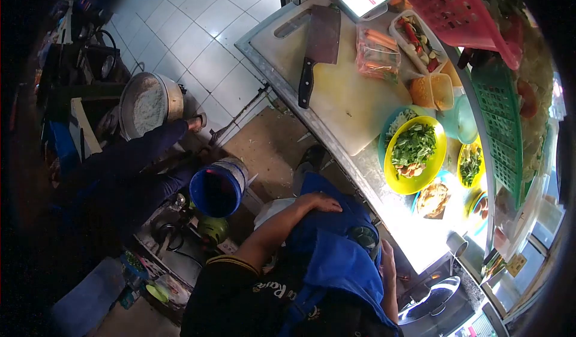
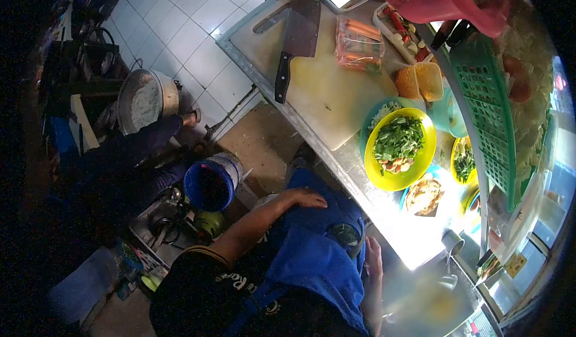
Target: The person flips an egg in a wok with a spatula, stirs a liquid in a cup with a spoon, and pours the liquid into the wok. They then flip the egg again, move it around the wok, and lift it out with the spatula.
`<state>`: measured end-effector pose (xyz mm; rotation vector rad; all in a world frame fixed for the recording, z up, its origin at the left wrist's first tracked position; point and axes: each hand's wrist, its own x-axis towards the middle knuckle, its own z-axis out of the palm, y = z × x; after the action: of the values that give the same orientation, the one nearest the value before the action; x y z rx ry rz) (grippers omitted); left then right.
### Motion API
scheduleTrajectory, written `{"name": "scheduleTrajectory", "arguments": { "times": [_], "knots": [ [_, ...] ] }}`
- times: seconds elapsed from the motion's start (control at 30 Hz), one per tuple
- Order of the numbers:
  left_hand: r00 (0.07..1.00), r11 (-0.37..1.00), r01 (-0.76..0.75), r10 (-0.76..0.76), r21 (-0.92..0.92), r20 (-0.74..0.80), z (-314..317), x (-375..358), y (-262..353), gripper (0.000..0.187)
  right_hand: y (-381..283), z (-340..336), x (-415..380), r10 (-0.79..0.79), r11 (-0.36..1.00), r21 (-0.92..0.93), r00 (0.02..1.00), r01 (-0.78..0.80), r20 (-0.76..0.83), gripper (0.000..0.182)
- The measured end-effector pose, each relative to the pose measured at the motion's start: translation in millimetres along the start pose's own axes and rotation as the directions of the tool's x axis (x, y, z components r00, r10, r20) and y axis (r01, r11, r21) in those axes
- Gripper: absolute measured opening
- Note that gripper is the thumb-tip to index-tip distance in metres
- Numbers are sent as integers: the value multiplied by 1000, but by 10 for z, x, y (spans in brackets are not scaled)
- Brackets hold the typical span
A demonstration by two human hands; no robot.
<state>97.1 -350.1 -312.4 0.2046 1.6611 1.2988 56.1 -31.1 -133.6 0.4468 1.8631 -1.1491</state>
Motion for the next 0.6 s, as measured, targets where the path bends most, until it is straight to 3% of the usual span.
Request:
{"name": "scheduleTrajectory", "arguments": {
  "times": [0.03, 0.23, 0.37, 0.47, 0.57, 0.6],
  "knots": [
    [999, 1000, 24, -24, -7, 31, -20, 12, 9, 65, 4, -17, 5, -45, 985, -167, 998, 50, 32, 34],
    [996, 989, -24, 12, 146, 83, -10, 119, 40, 61, 94, -48, 30, -147, 891, -431, 989, 144, 27, 31],
    [994, 987, -40, 24, 157, 107, -40, 16, 197, 58, 235, -102, 92, -204, 847, -505, 979, 168, -16, 35],
    [991, 989, -52, 33, 140, 131, -125, -108, 328, 59, 381, -172, 147, -154, 920, -367, 988, 137, -16, 33],
    [990, 981, -120, 106, 150, 97, -122, -107, 283, 59, 371, -181, 132, -227, 852, -488, 974, 190, -17, 32],
    [990, 981, -121, 107, 151, 96, -139, -113, 300, 59, 399, -180, 151, -316, 804, -537, 949, 256, -21, 35]
  ]
}}
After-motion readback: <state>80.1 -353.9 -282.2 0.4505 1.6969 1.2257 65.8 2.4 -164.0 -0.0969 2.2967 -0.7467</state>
